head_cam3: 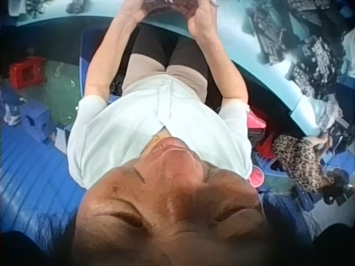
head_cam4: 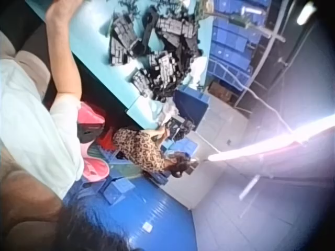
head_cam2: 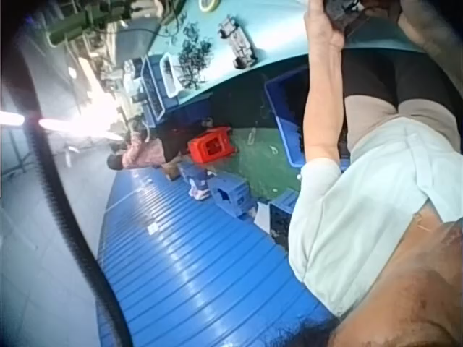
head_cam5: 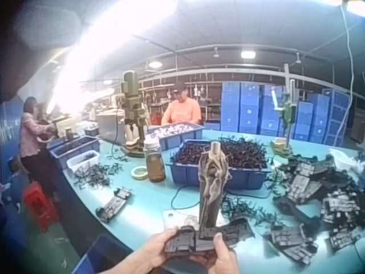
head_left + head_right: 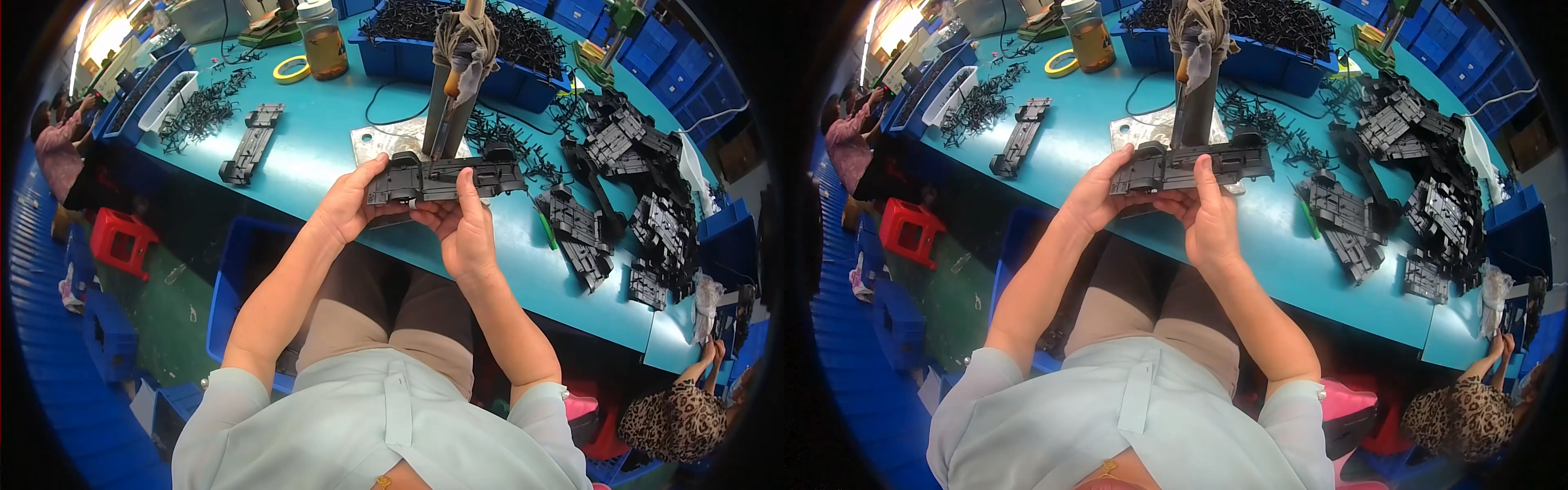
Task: Assembling plastic components for a toy vehicle at a factory workbench.
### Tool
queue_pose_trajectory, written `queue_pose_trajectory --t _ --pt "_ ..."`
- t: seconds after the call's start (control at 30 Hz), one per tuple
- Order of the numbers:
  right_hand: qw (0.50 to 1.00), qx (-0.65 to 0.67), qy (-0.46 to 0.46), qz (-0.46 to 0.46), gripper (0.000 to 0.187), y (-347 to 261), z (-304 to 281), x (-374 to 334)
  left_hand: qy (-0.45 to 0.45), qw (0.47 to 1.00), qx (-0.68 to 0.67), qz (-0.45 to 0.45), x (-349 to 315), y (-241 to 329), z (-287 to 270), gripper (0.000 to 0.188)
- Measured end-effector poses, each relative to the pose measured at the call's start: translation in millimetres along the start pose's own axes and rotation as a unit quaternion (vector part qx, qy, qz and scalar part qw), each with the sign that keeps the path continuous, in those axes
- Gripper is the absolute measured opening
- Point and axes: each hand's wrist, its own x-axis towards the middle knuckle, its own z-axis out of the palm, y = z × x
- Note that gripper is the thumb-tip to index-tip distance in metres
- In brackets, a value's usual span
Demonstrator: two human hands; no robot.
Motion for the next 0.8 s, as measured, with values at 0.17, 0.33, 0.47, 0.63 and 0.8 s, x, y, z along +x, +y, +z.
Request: queue_pose_trajectory --t 0.17,0.33,0.47,0.63,0.8 --pt "1.0 -0.002 0.003 -0.002 0.049 0.8 -0.1 -0.3 0.0 1.0 0.0 -0.001 -0.3 -0.1 -0.3 0.039" --pt "1.0 -0.004 -0.001 -0.006 0.049 2.7 -1.5 0.0 -0.003 1.0 -0.002 -0.002 0.4 -1.1 -2.2 0.039" --pt "1.0 -0.006 -0.001 -0.015 0.049 4.8 -3.1 0.0 -0.016 1.0 -0.016 0.016 0.3 -4.2 -2.2 0.041" --pt "1.0 -0.005 -0.011 0.012 0.049 9.4 -20.8 -0.5 -0.046 0.998 -0.01 0.038 -0.6 -8.1 -5.5 0.042" --pt "0.999 -0.005 -0.035 0.011 0.043 10.9 -19.6 -5.6 -0.042 0.998 -0.009 0.044 -0.5 -9.7 -12.4 0.041"
